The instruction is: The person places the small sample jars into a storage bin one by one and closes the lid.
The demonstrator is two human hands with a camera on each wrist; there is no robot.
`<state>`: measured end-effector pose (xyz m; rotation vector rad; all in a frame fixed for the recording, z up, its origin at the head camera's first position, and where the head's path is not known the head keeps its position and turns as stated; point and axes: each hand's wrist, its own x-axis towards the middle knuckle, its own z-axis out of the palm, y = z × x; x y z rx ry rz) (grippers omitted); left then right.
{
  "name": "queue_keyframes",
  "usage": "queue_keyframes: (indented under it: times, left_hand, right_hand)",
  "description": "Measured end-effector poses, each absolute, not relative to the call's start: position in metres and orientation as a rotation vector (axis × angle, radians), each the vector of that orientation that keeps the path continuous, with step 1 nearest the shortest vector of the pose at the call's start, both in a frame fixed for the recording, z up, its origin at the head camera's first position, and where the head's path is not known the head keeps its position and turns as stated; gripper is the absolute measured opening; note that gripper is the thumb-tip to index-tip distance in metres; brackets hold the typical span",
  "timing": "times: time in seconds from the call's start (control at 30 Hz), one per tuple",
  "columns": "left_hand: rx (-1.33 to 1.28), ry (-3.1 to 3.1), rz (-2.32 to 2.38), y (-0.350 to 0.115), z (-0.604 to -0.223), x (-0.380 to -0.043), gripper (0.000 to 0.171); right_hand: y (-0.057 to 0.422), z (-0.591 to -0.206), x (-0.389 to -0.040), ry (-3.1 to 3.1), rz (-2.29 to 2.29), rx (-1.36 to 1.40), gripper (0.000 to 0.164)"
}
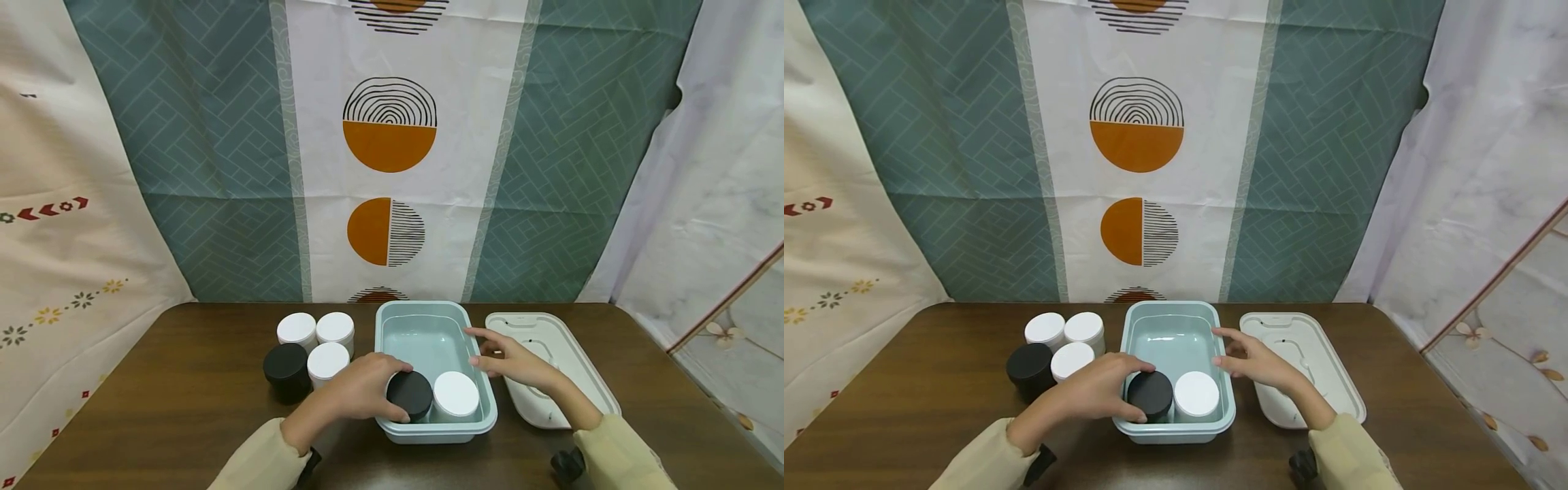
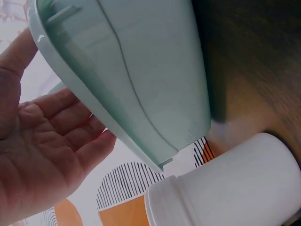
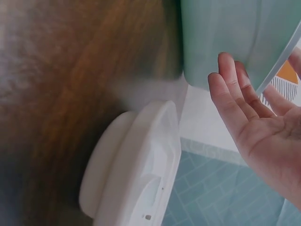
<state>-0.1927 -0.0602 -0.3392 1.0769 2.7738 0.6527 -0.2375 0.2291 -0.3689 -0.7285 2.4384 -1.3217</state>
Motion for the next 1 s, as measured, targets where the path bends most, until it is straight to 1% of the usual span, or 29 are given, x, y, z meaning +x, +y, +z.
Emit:
queue_keyframes:
  times: [0.23, 0.37, 0.47, 0.6, 0.8, 1.0]
  left_hand:
    - [1.088, 2.774, 0.766, -0.070, -0.341, -0.189, 0.057]
    - [1.100, 2.824, 0.911, -0.086, -0.344, -0.185, 0.057]
    - [1.058, 2.900, 1.030, -0.101, -0.346, -0.184, 0.056]
    - [0.921, 3.019, 1.160, -0.128, -0.349, -0.183, 0.054]
    - [0.702, 3.172, 1.201, -0.170, -0.350, -0.185, 0.054]
    - [0.505, 3.177, 1.265, -0.202, -0.355, -0.186, 0.058]
  right_hand:
    - [0.228, -0.370, -0.248, 2.470, -1.297, -0.685, 0.059]
    - [0.227, -0.370, -0.253, 2.470, -1.295, -0.659, 0.060]
    - [0.226, -0.371, -0.256, 2.471, -1.298, -0.650, 0.060]
    - [0.226, -0.371, -0.258, 2.470, -1.296, -0.640, 0.061]
    - [0.226, -0.371, -0.259, 2.480, -1.285, -0.630, 0.061]
    - [0.226, -0.371, -0.259, 2.467, -1.293, -0.629, 0.061]
